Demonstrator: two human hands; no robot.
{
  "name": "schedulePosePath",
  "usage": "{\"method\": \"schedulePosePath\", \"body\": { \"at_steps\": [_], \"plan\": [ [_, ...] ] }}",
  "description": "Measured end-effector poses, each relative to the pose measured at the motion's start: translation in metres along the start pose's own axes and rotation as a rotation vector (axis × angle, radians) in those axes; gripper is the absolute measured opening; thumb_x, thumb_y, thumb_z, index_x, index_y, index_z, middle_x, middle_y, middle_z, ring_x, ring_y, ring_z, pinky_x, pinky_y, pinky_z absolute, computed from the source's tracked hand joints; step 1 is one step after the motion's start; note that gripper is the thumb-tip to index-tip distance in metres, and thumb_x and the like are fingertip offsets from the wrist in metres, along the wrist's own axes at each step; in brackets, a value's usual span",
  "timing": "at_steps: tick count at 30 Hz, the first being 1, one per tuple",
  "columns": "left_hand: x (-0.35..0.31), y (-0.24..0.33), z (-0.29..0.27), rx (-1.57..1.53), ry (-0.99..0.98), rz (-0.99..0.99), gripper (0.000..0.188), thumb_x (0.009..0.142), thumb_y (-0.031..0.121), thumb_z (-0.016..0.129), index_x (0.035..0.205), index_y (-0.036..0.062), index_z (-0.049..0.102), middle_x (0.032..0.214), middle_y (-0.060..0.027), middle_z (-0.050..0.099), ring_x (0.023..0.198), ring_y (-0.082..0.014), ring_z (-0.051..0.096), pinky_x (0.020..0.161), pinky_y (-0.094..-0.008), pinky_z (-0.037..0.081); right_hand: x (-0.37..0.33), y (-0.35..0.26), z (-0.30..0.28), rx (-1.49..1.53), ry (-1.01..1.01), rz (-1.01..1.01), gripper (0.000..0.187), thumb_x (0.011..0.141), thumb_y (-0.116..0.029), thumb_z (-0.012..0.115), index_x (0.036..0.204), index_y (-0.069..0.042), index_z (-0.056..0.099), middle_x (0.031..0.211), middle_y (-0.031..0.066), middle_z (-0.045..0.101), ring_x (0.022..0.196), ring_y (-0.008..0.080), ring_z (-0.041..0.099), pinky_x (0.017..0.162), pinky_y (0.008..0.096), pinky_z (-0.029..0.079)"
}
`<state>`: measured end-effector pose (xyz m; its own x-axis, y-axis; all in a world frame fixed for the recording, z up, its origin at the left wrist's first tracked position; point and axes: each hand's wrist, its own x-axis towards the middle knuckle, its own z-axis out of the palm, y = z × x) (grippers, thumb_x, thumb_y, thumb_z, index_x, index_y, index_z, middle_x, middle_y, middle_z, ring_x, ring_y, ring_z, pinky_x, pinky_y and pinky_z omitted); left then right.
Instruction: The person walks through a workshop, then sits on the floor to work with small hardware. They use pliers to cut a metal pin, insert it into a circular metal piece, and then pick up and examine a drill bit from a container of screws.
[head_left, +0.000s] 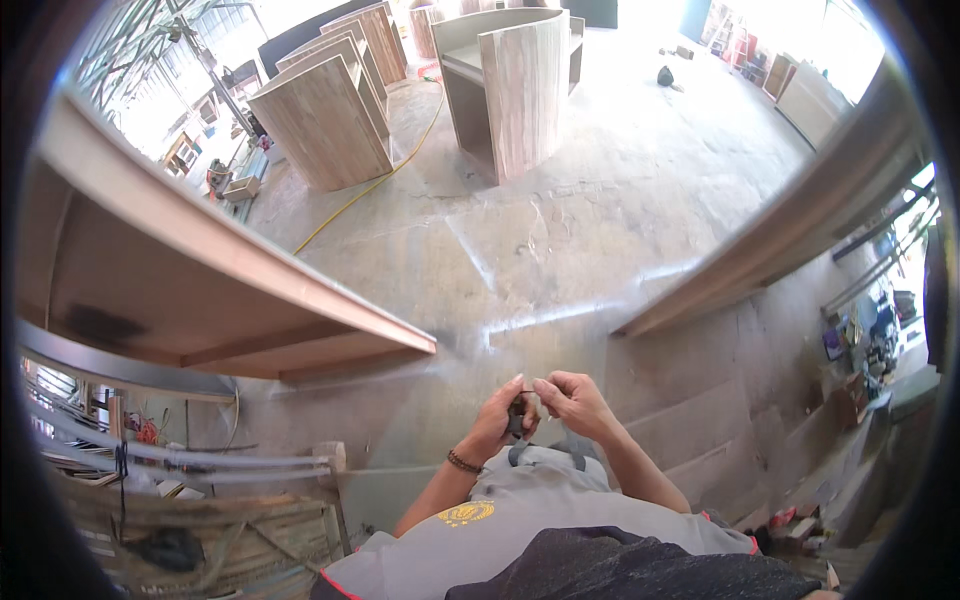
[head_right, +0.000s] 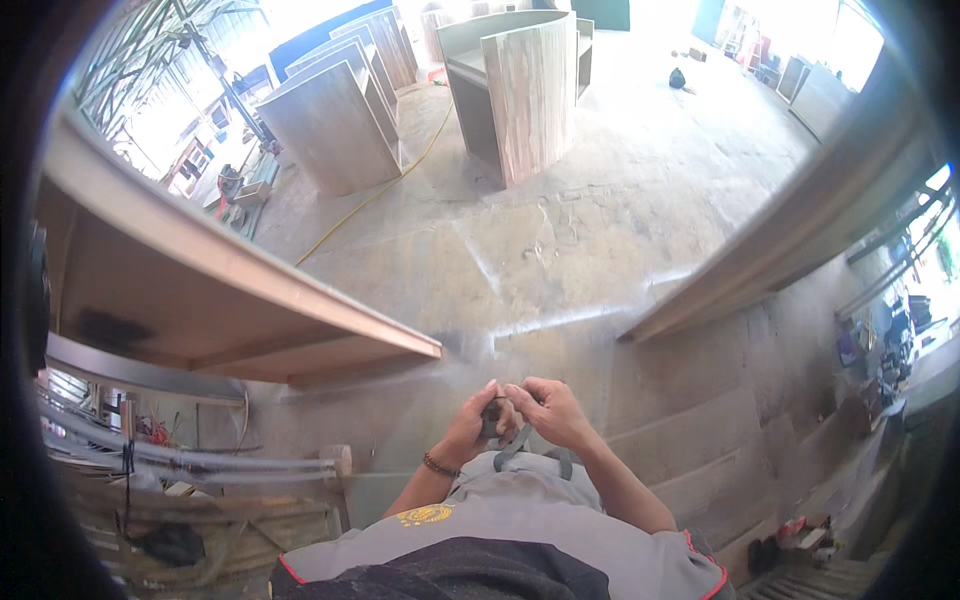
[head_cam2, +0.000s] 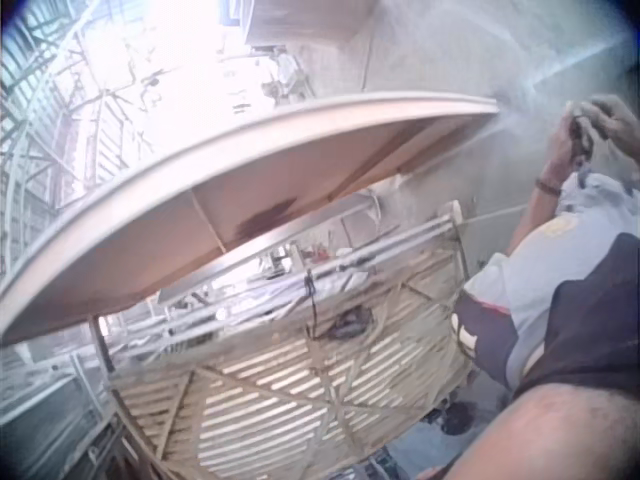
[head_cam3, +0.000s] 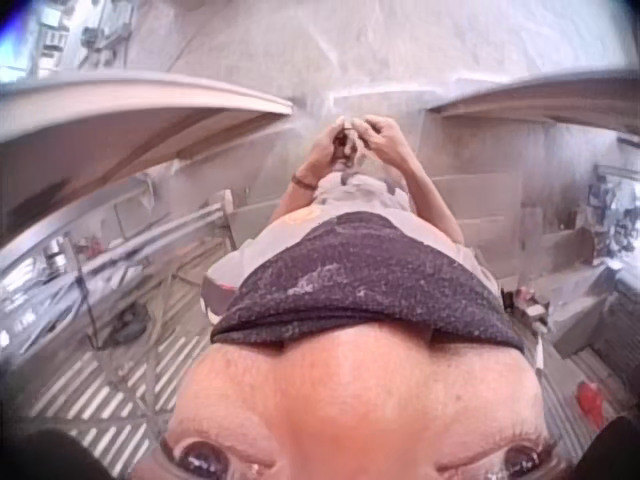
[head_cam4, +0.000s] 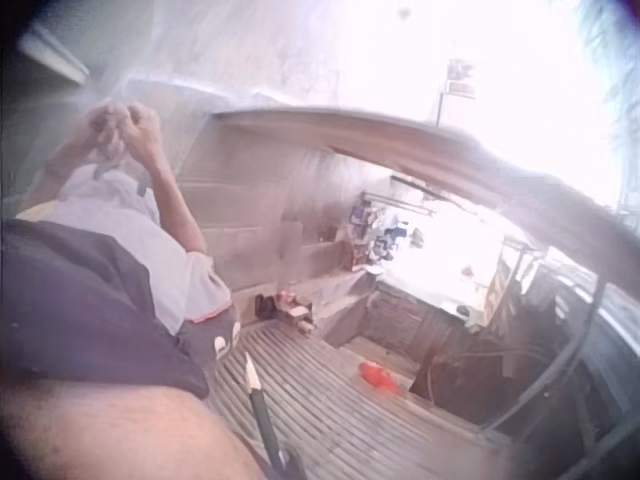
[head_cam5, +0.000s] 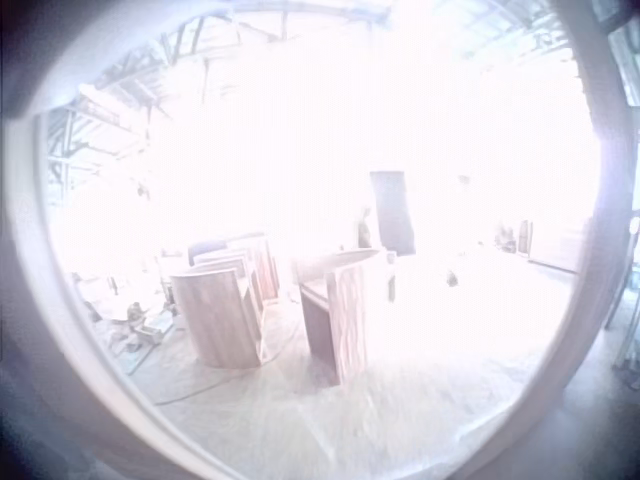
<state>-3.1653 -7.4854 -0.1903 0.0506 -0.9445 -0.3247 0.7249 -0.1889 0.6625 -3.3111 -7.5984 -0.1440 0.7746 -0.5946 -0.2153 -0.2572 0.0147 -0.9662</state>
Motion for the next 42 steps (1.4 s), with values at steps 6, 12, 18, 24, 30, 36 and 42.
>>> {"method": "schedulePosePath", "body": {
  "at_steps": [6,12,18,24,30,36,42],
  "plan": [
    [0.216,0.15,-0.121,-0.068,0.0,0.142,0.041,0.108,0.04,0.04,0.085,0.0082,0.052,0.062,-0.0056,0.054,0.055,-0.0181,0.056,0.05,-0.0319,0.048,0.293,-0.03,-0.035,0.015,-0.173,-0.048,0.043,0.107,-0.031,0.046,0.085,0.002,0.062,0.076,0.0063,0.069,0.066,0.0109,0.056,0.064,0.0273,0.046],
    [0.423,0.312,-0.237,0.047,0.051,0.125,0.048,0.106,0.045,0.044,0.08,0.0076,0.058,0.063,-0.0045,0.058,0.053,-0.0147,0.055,0.05,-0.0283,0.046,0.574,-0.044,-0.046,-0.111,-0.087,-0.093,0.044,0.108,-0.027,0.042,0.089,0.005,0.065,0.071,0.0106,0.07,0.062,0.0149,0.066,0.06,0.0303,0.051],
    [0.543,0.466,-0.333,0.131,0.278,0.14,0.044,0.105,0.043,0.047,0.079,0.0085,0.058,0.061,-0.0032,0.056,0.051,-0.013,0.054,0.049,-0.0273,0.045,0.823,-0.102,-0.056,-0.392,-0.376,-0.159,0.044,0.106,-0.028,0.047,0.085,0.002,0.07,0.074,0.0104,0.073,0.069,0.0234,0.071,0.068,0.0362,0.055],
    [0.658,0.637,-0.483,-0.002,0.644,0.407,0.044,0.107,0.035,0.044,0.076,0.0058,0.057,0.06,-0.0035,0.054,0.055,-0.0135,0.055,0.051,-0.0276,0.045,1.129,-0.153,0.023,-0.402,-0.608,-0.25,0.039,0.104,-0.028,0.049,0.086,0.0,0.07,0.072,0.0145,0.069,0.063,0.0279,0.064,0.062,0.0357,0.05],
    [0.646,0.822,-0.601,-0.039,0.921,0.646,0.047,0.107,0.035,0.042,0.072,0.0069,0.053,0.059,-0.0026,0.05,0.055,-0.0139,0.052,0.051,-0.0283,0.045,1.319,-0.244,0.17,-0.37,-0.858,-0.486,0.038,0.103,-0.026,0.049,0.084,-0.001,0.07,0.071,0.011,0.071,0.063,0.0306,0.066,0.063,0.0365,0.052],
    [0.65,0.944,-0.76,-0.042,1.063,0.765,0.039,0.108,0.032,0.042,0.079,0.0073,0.051,0.06,-0.0016,0.05,0.053,-0.0114,0.049,0.05,-0.0267,0.042,1.503,-0.274,0.324,-0.631,-0.974,-0.587,0.039,0.102,-0.027,0.046,0.084,-0.004,0.071,0.07,0.0078,0.071,0.067,0.0275,0.069,0.064,0.0388,0.053],
    [0.615,1.105,-0.939,-0.032,1.094,0.779,0.035,0.108,0.03,0.045,0.084,0.006,0.055,0.06,0.0002,0.05,0.053,-0.0088,0.048,0.051,-0.0255,0.042,1.639,-0.326,0.497,-0.322,-1.022,-0.354,0.041,0.104,-0.027,0.047,0.081,-0.002,0.07,0.073,0.0078,0.072,0.064,0.0225,0.068,0.065,0.0334,0.053]
  ]
}}
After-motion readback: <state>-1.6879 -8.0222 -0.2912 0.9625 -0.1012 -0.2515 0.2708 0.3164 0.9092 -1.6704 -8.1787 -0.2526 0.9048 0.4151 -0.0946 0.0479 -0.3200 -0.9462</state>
